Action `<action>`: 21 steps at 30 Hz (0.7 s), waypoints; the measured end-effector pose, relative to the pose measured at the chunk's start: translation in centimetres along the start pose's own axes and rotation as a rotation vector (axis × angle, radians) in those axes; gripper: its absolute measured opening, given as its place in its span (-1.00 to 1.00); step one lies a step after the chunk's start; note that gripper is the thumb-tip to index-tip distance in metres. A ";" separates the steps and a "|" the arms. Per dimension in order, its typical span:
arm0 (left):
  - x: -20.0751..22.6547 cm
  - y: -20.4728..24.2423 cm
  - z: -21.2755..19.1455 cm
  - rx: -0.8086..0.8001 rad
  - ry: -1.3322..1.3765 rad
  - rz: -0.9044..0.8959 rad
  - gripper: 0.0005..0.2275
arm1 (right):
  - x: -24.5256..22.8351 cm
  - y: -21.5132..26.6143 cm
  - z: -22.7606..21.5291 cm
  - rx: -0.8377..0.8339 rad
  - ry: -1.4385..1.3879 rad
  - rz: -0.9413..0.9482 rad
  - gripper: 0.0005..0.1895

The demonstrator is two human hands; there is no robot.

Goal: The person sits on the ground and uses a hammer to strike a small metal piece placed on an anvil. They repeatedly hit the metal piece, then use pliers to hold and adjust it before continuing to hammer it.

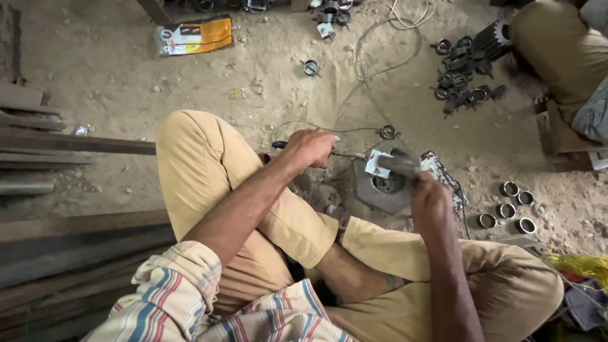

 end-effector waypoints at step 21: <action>0.3 -0.1 0.9 -0.030 0.003 -0.004 -0.89 | -2.2 1.0 -1.9 0.113 0.062 -0.035 -0.47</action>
Point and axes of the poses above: each hand's wrist, its own y-axis away from the middle knuckle, its own z-axis out of the palm, x = y × z, the point moved 7 cm from there along -y, towards the middle knuckle, and after that the axes turned 7 degrees about -y, right-handed, at the moved point
